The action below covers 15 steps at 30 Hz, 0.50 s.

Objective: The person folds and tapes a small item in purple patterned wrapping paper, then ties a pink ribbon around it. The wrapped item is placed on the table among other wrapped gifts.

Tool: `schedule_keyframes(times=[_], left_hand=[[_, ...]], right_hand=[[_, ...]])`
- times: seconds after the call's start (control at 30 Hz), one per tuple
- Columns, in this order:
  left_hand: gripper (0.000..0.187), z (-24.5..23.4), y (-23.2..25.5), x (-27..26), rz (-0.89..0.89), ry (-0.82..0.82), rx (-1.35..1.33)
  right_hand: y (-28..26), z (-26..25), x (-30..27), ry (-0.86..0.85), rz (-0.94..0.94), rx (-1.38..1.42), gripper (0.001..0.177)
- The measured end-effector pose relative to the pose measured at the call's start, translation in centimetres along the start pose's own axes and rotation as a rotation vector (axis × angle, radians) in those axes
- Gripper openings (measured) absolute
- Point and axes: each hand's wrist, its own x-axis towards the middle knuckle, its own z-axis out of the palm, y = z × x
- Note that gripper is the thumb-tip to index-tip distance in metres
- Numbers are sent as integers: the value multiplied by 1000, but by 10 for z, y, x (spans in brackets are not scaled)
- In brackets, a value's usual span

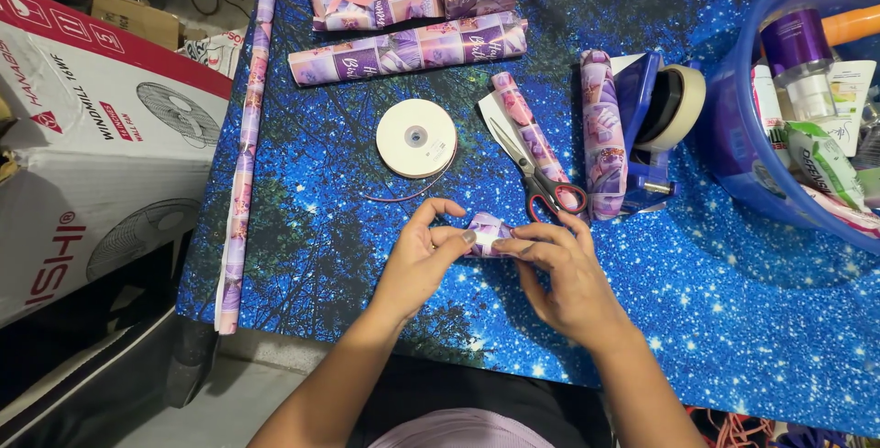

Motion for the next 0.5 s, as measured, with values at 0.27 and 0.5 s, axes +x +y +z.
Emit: schedule_keyframes(times=[0.27, 0.5], left_hand=[[22, 20, 15, -10, 74, -2, 58], [10, 36, 23, -18, 89, -41, 172]], right_hand=[[-12, -28, 7, -55, 335, 261, 35], [-13, -50, 24, -269, 524, 481, 4]])
